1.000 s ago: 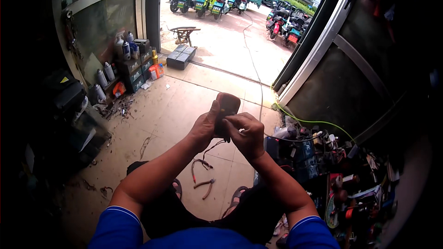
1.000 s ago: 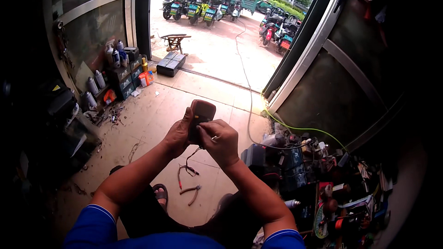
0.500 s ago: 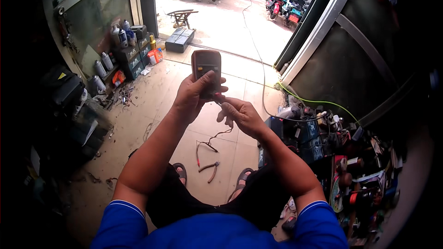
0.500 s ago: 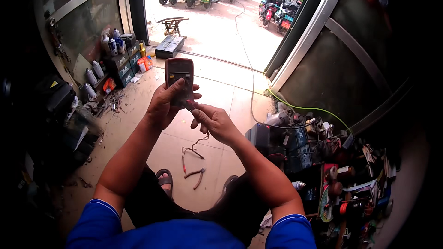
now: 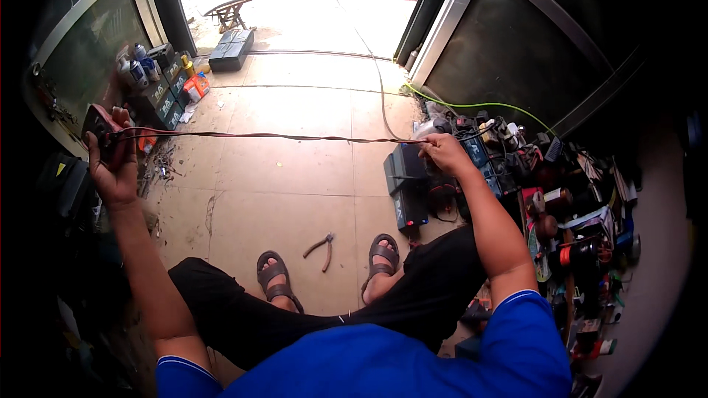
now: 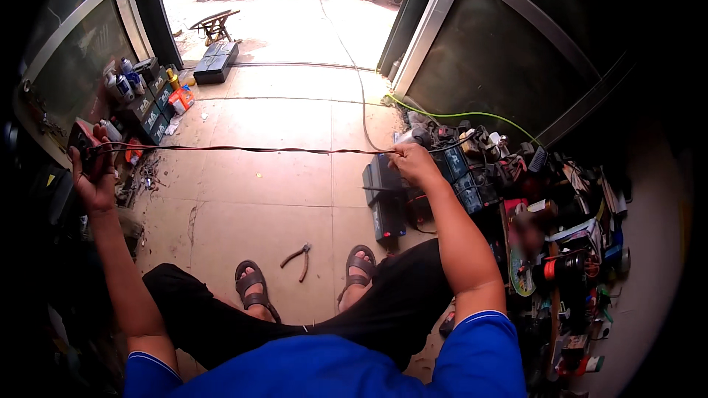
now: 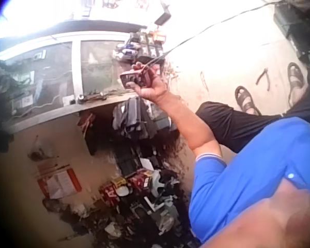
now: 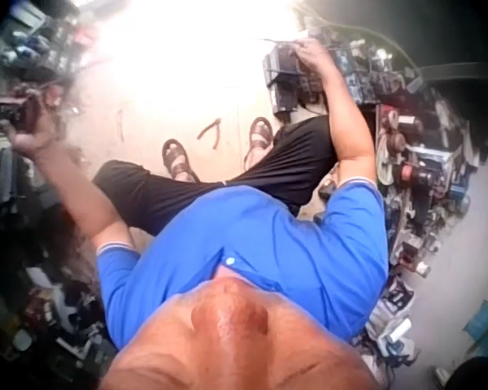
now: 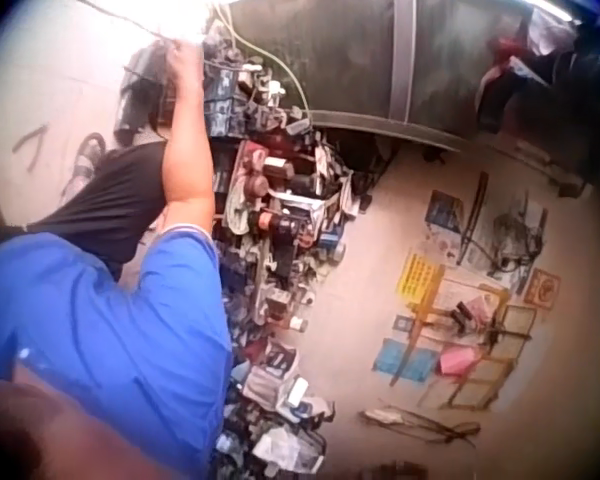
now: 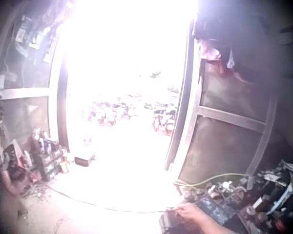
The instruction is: The person tests batteries using a multimeter, tightens a screw with an electric screwdriver, and then cleans the battery terminals with a spray and a cloth.
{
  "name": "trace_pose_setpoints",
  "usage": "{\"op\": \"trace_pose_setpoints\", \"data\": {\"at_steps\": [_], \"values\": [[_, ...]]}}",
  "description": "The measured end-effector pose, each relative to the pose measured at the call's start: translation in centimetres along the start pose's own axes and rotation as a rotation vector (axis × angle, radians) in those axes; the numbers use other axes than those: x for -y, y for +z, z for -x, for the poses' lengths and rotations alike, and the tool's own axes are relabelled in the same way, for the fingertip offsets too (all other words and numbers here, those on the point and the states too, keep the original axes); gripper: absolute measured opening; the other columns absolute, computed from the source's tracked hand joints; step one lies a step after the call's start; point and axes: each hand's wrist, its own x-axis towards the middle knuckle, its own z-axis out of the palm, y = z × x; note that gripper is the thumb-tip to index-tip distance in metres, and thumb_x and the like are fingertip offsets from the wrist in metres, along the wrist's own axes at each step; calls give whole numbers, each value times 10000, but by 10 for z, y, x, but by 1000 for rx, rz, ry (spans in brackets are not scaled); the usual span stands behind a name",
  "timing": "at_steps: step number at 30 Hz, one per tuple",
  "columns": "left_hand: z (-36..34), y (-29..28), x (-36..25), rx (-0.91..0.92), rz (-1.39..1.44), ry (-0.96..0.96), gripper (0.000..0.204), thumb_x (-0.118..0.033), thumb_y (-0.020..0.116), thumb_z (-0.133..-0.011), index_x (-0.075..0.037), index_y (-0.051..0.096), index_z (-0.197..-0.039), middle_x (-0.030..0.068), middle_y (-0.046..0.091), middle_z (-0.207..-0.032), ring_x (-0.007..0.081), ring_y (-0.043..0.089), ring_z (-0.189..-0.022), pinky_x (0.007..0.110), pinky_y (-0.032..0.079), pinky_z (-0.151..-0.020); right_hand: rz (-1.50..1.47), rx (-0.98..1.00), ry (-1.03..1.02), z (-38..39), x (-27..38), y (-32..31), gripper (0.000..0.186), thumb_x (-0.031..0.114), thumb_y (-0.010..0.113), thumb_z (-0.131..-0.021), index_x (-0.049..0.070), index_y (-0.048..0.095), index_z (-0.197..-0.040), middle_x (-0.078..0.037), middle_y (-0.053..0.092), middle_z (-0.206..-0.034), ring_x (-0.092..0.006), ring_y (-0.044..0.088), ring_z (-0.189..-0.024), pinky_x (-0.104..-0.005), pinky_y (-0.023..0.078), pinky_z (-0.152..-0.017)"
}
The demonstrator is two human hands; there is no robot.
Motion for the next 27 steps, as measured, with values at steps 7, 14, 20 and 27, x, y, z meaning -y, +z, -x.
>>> {"op": "trace_pose_setpoints", "data": {"at_steps": [7, 14, 20, 27], "values": [[6, -3, 4, -48, -108, -15, 682, -243, 639, -1041, 20, 314, -1579, 258, 468, -1538, 363, 485, -1419, 465, 478, -1159, 293, -341, 290, 27, -61, -45, 425, 458, 621, -999, 56, 759, -1018, -215, 734, -929, -435, 702, -923, -477, 545, -806], [1, 13, 16, -29, -58, -50, 688, -295, 630, -1045, 53, 334, -1560, 248, 507, -1515, 378, 514, -1400, 483, 504, -1129, 273, -208, 391, 13, -65, -43, 481, 540, 667, -965, 82, 782, -1056, -174, 766, -962, -370, 733, -915, -449, 570, -776], [14, 99, 78, -88, -75, -35, 667, -442, 637, -1025, 3, 455, -1488, 235, 607, -1387, 408, 605, -1284, 504, 540, -1052, 291, 433, 177, 35, 0, -14, 921, 258, 928, -727, -3, 507, -1504, -241, 609, -1439, -328, 609, -1319, -411, 530, -1052], [38, 148, 144, 0, -258, -212, 626, -489, 593, -1036, 1, 485, -1411, 235, 654, -1252, 355, 702, -1134, 478, 613, -948, -390, 313, -274, 22, 153, 61, 574, 193, 729, -977, -14, 531, -1474, -180, 653, -1376, -255, 618, -1294, -366, 514, -1069]]}}
